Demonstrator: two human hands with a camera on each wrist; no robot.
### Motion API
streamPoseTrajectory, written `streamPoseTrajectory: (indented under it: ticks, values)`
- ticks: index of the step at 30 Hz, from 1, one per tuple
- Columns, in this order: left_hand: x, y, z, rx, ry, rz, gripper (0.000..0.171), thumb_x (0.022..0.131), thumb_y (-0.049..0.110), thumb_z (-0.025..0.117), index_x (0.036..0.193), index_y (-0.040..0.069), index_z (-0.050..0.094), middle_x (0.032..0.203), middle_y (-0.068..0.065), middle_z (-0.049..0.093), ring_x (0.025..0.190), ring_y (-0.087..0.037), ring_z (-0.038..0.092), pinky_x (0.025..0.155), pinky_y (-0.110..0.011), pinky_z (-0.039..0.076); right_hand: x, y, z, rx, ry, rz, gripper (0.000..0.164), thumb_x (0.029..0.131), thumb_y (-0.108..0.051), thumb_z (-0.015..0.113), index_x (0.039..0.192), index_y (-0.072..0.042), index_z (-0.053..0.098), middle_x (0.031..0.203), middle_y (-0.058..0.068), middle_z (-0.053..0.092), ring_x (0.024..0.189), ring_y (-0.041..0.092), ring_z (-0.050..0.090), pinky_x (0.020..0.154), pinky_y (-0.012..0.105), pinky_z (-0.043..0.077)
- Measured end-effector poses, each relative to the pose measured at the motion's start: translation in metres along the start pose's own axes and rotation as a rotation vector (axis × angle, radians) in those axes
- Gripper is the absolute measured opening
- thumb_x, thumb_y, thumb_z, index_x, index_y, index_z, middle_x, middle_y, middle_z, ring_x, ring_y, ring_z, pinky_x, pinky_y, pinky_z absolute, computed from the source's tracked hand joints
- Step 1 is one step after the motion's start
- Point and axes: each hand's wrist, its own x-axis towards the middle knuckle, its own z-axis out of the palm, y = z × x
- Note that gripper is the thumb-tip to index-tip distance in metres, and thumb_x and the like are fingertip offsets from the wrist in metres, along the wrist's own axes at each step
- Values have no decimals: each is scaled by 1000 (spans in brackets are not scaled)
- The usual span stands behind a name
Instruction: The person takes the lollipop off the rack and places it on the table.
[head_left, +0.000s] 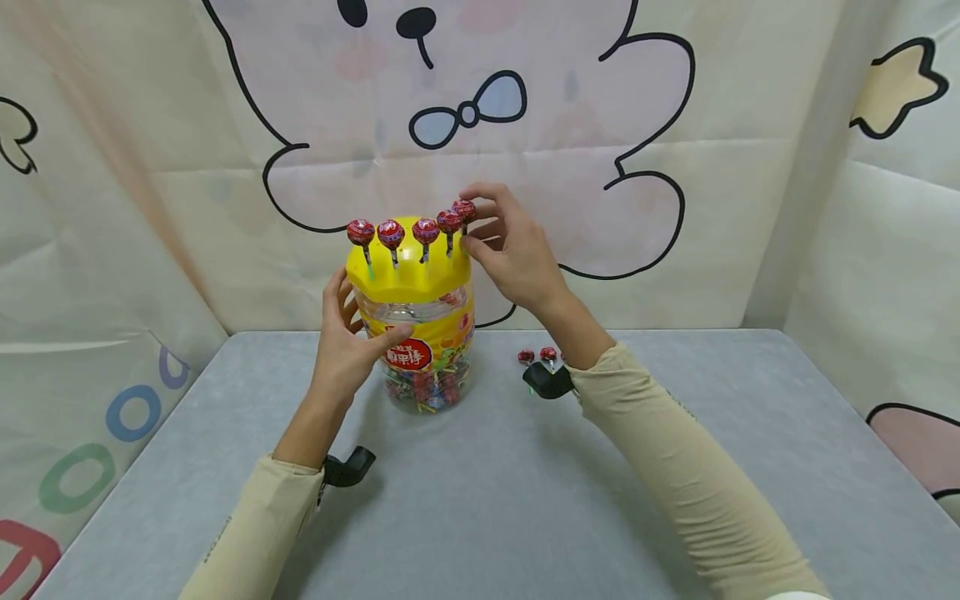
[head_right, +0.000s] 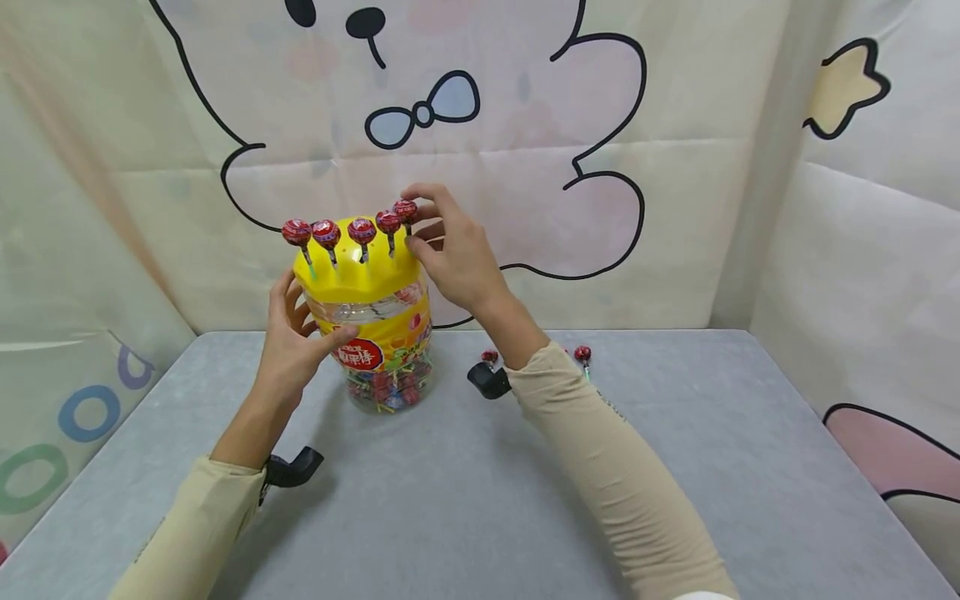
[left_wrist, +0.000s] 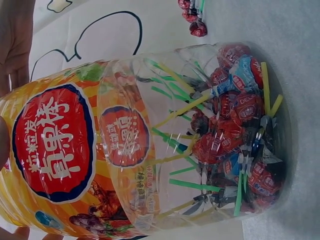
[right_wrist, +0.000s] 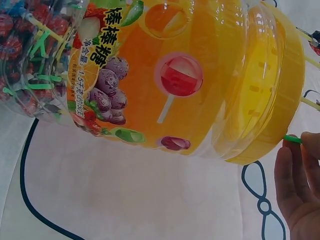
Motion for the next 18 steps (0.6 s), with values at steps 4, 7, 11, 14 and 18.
streamPoseTrajectory:
  ticks: [4,7,11,14,18]
  values:
    - [0,1,0,1,0,7,100,83,23,82,156,37,14,163,1,21,145,-29,31,114,-57,33,2,-2,-1,28,38,-23,47,96,-4,64,138,-16,47,123,13,67,100,24,70,92,34,58]
    - [0,1,0,6,1,13,100,83,23,82,156,37,14,163,1,20,145,-29,31,114,-57,33,4,-5,-3,56,64,-35,47,96,-5,64,139,-16,47,121,13,67,101,23,69,93,33,57]
    - [0,1,0,1,-2,16,100,84,23,81,156,37,14,163,1,21,144,-29,31,113,-57,34,4,-7,-6,87,70,-17,47,96,-5,63,139,-17,48,122,12,67,102,23,69,92,34,58]
    - [0,1,0,-3,-7,12,100,83,23,82,155,38,14,163,1,21,144,-29,30,114,-58,33,3,-6,-8,119,74,6,47,96,-3,62,140,-16,47,120,12,66,101,23,68,89,34,59]
    - [0,1,0,-3,-9,7,100,83,24,82,155,38,14,163,1,21,145,-28,30,114,-57,32,0,-4,-11,159,75,35,49,96,-2,62,141,-15,45,119,15,64,100,26,67,84,34,61]
